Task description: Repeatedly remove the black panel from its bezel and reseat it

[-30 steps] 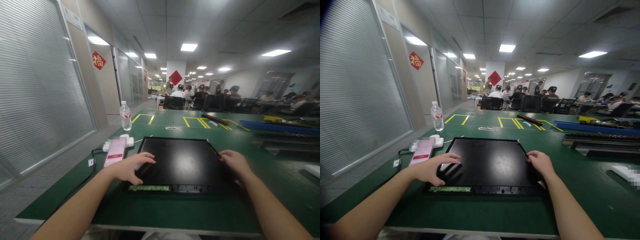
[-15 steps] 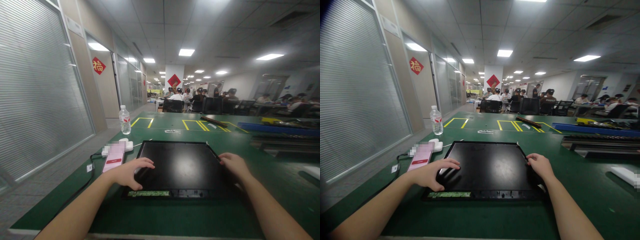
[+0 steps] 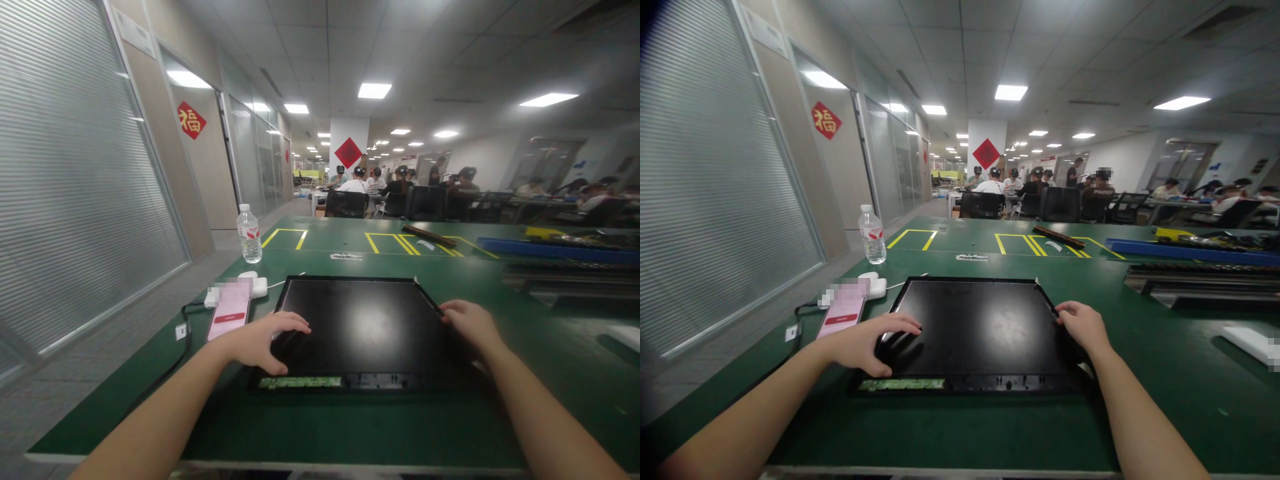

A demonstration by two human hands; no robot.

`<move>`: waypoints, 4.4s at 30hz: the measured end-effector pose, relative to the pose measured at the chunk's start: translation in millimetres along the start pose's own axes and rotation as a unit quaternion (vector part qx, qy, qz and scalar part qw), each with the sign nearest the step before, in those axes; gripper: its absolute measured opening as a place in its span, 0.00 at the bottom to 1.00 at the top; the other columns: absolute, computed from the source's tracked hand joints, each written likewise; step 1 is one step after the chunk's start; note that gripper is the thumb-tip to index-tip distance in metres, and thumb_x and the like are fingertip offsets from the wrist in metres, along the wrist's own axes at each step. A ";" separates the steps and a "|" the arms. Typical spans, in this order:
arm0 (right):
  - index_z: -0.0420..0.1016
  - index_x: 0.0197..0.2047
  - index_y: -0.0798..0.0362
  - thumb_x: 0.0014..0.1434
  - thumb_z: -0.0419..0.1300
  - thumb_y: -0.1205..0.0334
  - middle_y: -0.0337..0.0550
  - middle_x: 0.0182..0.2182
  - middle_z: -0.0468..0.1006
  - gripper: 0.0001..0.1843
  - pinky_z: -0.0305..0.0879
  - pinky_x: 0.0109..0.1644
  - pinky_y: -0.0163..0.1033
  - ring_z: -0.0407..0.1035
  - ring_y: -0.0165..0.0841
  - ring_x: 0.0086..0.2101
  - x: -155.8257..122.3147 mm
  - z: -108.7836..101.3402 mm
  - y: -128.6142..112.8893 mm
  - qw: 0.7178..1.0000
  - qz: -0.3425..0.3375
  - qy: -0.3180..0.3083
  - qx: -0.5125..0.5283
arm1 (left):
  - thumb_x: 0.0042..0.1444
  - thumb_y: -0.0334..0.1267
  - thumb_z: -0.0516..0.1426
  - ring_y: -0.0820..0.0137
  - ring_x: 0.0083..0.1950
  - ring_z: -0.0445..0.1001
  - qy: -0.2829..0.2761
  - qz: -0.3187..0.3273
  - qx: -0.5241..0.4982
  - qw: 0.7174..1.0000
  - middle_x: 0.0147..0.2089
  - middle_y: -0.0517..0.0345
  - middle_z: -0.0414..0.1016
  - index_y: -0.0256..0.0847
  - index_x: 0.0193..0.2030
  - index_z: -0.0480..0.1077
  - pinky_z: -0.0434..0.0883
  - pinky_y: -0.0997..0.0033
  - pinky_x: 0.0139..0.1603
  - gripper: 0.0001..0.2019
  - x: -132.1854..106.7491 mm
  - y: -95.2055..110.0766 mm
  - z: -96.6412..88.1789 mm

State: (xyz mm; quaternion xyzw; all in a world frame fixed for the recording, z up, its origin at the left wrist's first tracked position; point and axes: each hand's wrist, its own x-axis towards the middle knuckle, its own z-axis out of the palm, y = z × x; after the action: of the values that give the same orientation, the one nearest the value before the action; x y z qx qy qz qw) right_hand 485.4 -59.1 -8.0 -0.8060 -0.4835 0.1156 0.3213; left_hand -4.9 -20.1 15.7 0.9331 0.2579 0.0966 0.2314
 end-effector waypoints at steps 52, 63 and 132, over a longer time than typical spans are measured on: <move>0.82 0.39 0.52 0.48 0.56 0.63 0.43 0.29 0.83 0.17 0.64 0.37 0.38 0.75 0.38 0.34 -4.4 -4.8 -5.5 1.000 0.006 -0.010 -0.003 | 0.62 0.49 0.55 0.57 0.61 0.70 0.103 -0.078 0.084 0.988 0.60 0.44 0.71 0.41 0.53 0.75 0.66 0.56 0.63 0.19 7.0 -9.0 6.9; 0.82 0.39 0.51 0.49 0.55 0.63 0.42 0.29 0.83 0.17 0.64 0.38 0.39 0.75 0.38 0.35 -4.6 -7.3 -8.7 1.000 0.005 -0.018 -0.016 | 0.62 0.39 0.50 0.54 0.62 0.68 0.149 -0.143 0.142 0.968 0.60 0.42 0.71 0.39 0.53 0.76 0.65 0.52 0.64 0.18 10.5 -15.3 8.6; 0.83 0.42 0.55 0.44 0.56 0.75 0.48 0.32 0.82 0.23 0.70 0.39 0.38 0.76 0.38 0.34 11.4 8.5 18.8 0.987 0.016 -0.121 0.102 | 0.59 0.35 0.48 0.56 0.59 0.74 0.115 -0.250 0.198 0.941 0.58 0.44 0.76 0.36 0.53 0.76 0.68 0.59 0.63 0.21 11.0 -16.4 5.0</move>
State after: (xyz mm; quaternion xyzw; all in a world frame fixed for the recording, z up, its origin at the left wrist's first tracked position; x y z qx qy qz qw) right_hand 500.2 -52.0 -24.9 -0.7570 -0.4912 0.2661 0.3389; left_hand -1.1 -3.8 4.2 0.8480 0.5216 0.0898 0.0277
